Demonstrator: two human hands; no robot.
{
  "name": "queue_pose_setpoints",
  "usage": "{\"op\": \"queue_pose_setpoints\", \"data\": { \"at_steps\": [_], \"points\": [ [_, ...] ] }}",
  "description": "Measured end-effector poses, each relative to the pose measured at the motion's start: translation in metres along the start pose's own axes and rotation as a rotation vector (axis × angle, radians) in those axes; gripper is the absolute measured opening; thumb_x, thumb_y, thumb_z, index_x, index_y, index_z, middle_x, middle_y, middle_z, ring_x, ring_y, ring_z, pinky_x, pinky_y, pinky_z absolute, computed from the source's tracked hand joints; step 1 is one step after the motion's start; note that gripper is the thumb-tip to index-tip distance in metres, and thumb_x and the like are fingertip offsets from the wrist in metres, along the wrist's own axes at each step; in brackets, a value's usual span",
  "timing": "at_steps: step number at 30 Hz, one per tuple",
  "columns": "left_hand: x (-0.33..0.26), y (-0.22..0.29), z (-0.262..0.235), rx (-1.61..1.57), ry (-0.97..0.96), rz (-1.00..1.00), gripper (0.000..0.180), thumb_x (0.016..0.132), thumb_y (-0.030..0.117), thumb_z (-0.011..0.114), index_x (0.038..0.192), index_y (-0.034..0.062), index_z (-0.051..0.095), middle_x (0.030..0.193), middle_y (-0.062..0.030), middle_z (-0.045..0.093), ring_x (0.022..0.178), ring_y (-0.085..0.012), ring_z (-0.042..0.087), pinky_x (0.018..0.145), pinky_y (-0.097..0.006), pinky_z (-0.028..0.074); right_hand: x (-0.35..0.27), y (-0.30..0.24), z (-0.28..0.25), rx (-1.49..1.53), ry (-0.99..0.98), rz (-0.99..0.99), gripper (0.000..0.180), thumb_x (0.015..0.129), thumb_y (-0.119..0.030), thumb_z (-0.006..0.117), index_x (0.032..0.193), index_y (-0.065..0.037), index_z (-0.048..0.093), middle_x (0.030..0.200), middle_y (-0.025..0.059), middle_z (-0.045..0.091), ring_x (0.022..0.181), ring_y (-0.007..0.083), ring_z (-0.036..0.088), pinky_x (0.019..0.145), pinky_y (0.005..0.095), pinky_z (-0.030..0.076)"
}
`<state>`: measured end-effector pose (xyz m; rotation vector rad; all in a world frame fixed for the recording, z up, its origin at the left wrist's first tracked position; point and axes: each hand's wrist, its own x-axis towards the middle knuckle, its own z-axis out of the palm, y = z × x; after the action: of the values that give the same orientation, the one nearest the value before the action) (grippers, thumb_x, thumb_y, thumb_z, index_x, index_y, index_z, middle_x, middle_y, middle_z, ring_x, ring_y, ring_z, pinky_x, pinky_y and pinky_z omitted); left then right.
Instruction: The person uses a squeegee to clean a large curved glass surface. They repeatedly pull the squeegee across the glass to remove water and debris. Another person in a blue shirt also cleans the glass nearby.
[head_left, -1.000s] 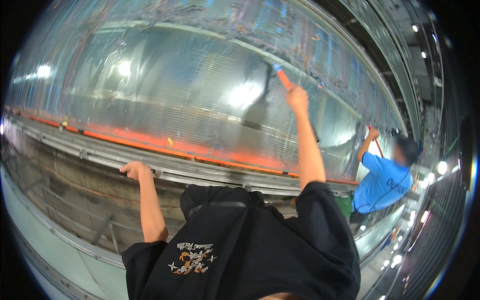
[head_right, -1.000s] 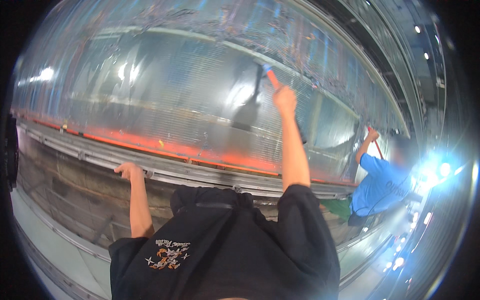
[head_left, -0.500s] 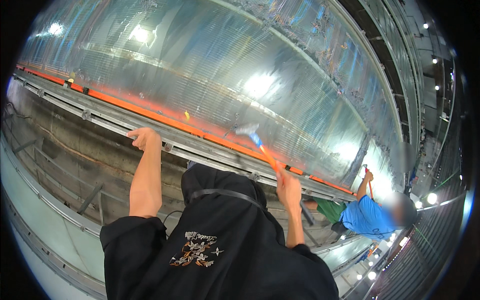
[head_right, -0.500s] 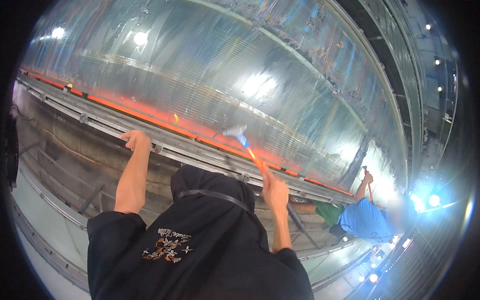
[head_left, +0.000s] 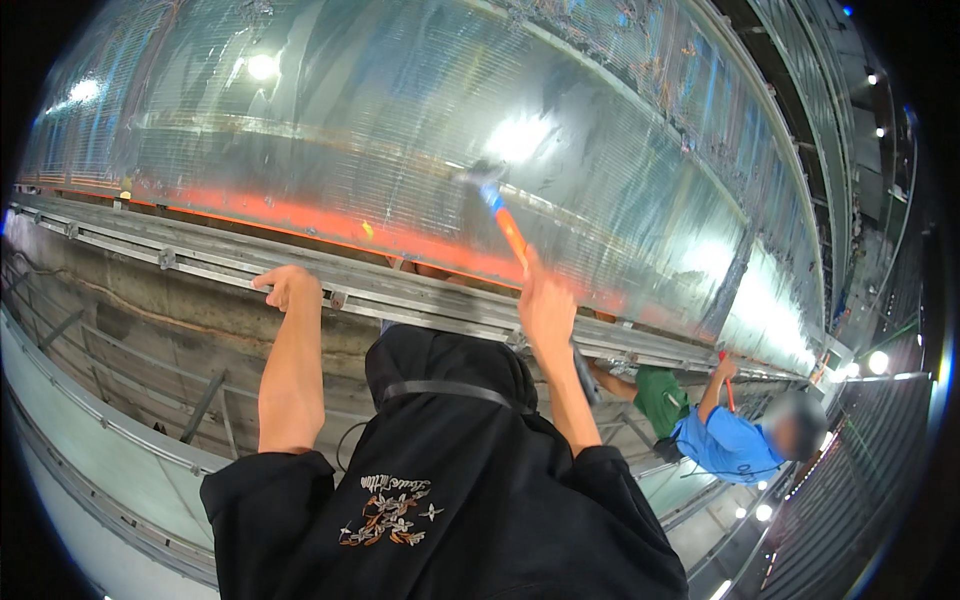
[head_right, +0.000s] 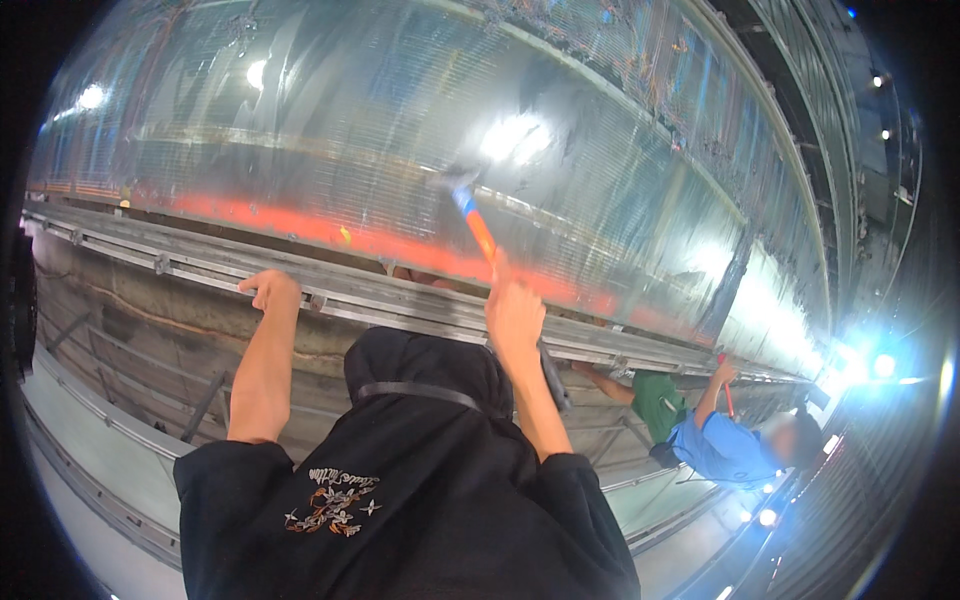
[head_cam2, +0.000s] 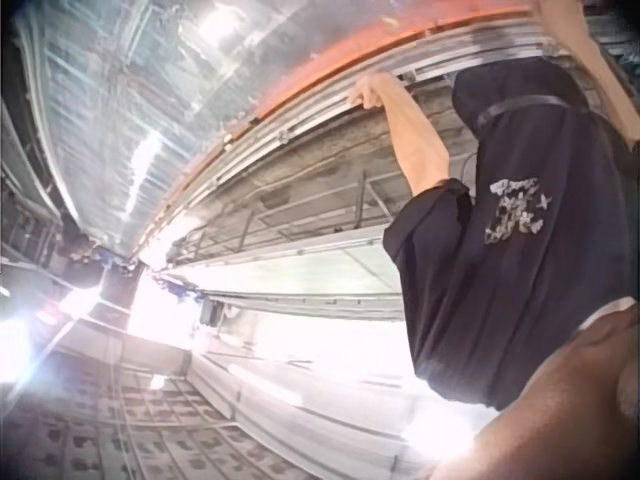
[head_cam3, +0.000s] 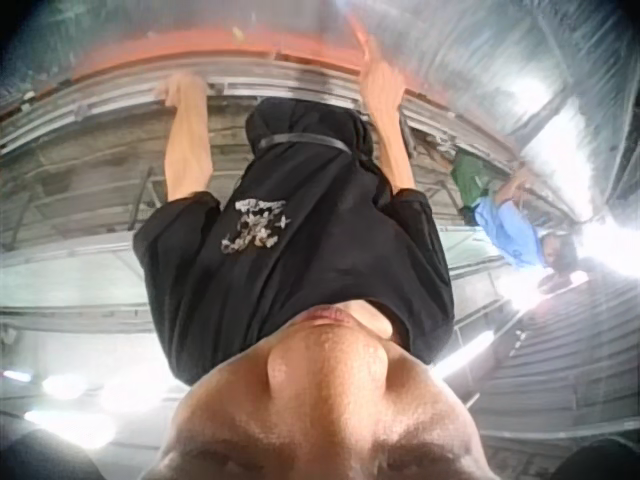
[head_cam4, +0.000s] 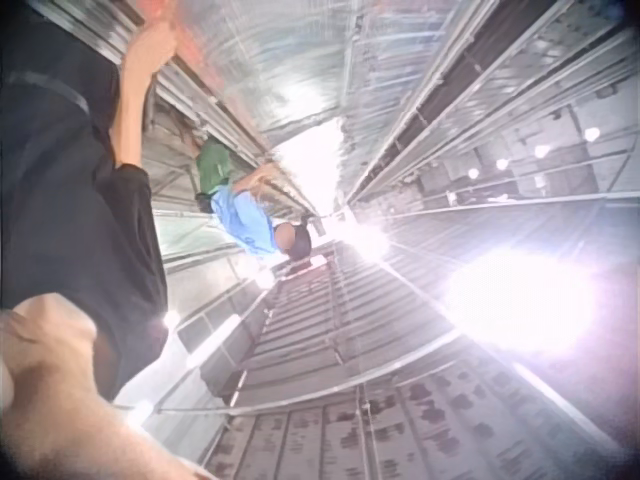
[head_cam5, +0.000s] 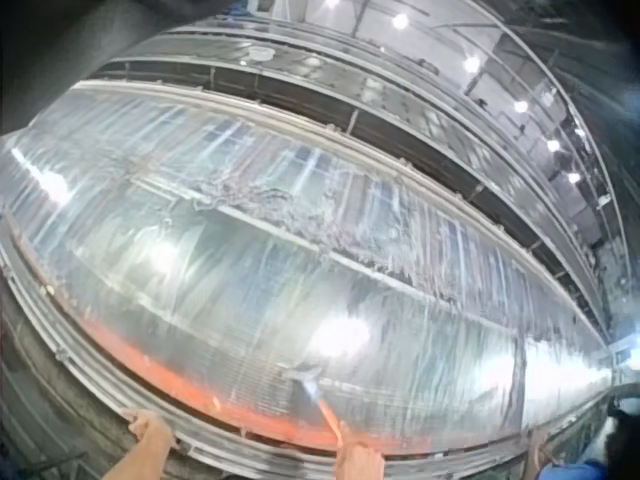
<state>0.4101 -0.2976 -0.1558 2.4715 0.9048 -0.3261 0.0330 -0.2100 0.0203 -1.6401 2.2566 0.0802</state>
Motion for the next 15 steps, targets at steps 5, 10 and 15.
{"op": "queue_pose_setpoints", "data": {
  "at_steps": [5, 10, 15],
  "points": [
    [-0.017, 0.009, -0.011, 0.083, 0.036, -0.043, 0.082, 0.098, 0.069, 0.030, 0.122, 0.0005, 0.067, 0.126, -0.0212, 0.068, 0.113, -0.0407, 0.066, 0.095, -0.054, 0.054, 0.212, 0.001, -0.030, -0.173, 0.254, -0.043, 0.033, 0.099, -0.022, 0.054, 0.128, -0.013, 0.065, 0.090, 0.0233, 0.073, 0.080, 0.0459, 0.070, 0.068, 0.0569, 0.056],
    [-0.027, 0.014, -0.017, 0.107, -0.019, -0.054, 0.091, 0.098, 0.071, 0.023, 0.130, -0.0047, 0.061, 0.134, -0.0257, 0.062, 0.122, -0.0451, 0.060, 0.105, -0.054, 0.047, 0.379, -0.002, -0.106, -0.204, 0.221, 0.004, 0.032, 0.098, -0.029, 0.050, 0.118, -0.015, 0.072, 0.101, 0.0280, 0.072, 0.098, 0.0480, 0.069, 0.085, 0.0575, 0.055],
    [-0.030, 0.012, -0.015, 0.120, 0.041, -0.017, 0.092, 0.097, 0.072, 0.023, 0.128, -0.0051, 0.063, 0.133, -0.0227, 0.064, 0.119, -0.0430, 0.061, 0.105, -0.053, 0.048, 0.289, 0.027, -0.097, -0.123, 0.310, -0.073, 0.035, 0.101, -0.029, 0.051, 0.129, -0.016, 0.067, 0.098, 0.0248, 0.072, 0.089, 0.0472, 0.069, 0.079, 0.0566, 0.055]
  ]
}}
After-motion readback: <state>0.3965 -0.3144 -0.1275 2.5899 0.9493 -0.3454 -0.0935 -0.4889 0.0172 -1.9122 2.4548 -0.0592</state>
